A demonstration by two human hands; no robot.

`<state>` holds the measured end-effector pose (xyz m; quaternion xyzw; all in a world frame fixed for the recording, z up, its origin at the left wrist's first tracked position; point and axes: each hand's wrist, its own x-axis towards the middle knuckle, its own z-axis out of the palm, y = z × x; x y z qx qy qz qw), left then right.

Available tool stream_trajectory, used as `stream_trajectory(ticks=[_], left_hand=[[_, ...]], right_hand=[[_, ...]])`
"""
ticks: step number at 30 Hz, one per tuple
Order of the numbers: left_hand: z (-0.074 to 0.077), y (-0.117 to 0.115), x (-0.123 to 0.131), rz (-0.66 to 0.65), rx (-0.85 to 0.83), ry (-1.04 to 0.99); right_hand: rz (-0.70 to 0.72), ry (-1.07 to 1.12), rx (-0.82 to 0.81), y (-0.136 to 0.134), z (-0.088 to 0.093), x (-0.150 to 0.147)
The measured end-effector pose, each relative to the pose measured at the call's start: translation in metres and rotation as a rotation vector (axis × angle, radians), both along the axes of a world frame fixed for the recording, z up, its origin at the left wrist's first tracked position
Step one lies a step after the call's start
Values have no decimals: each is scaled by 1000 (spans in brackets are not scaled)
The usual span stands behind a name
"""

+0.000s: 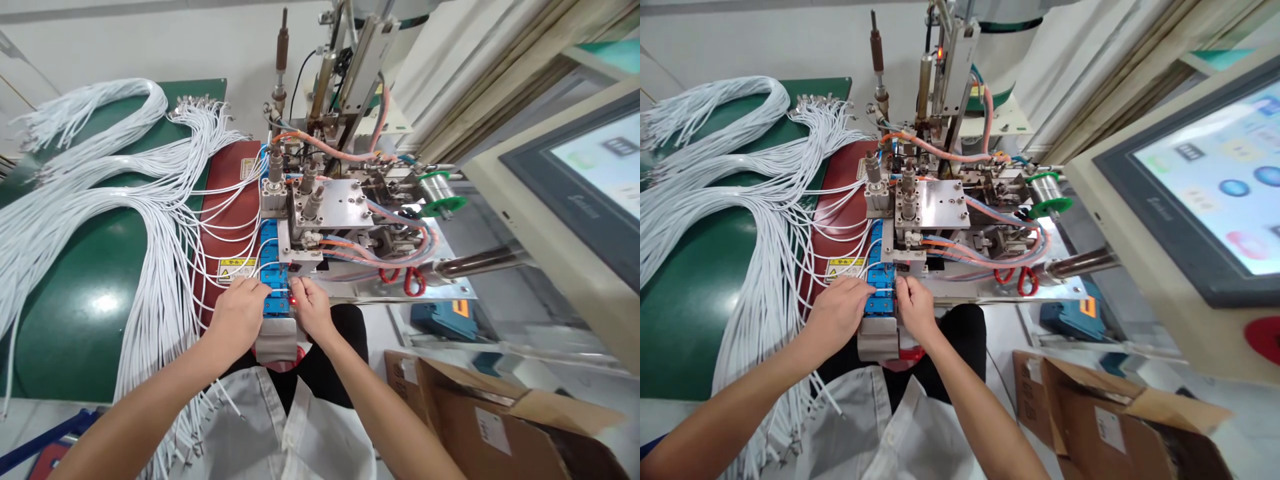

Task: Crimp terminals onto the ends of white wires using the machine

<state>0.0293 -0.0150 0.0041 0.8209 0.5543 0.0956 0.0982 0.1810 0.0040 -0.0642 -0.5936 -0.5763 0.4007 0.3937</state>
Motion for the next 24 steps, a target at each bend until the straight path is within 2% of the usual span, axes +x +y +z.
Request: stream_trajectory(ticks=[4, 7, 9, 11, 14, 15, 17, 19, 21, 24], left_hand=[[0, 0, -4, 20, -34, -107], [13, -4, -4, 74, -54, -130], [24, -11, -5, 51, -142, -116], [31, -24, -9, -74, -294, -70], [29, -48, -20, -335, -504, 53], [26, -55, -23, -398, -516, 115], [21, -63, -27, -441, -505, 194], [21, -63, -25, -419, -522, 100], [26, -54, -17, -327, -547, -128], [33, -34, 1, -37, -480, -435]], right_hand=[[-119, 98, 0, 0, 4, 8], [-222, 267, 36, -1, 9, 14], [-243, 355, 65, -1, 11, 18], [-236, 419, 78, -3, 14, 21], [-209, 471, 77, -5, 15, 25], [-199, 478, 78, -6, 15, 25], [-183, 484, 78, -8, 16, 26], [-179, 492, 78, -12, 18, 26], [-166, 499, 82, -17, 21, 24], [-98, 588, 108, -29, 27, 20]])
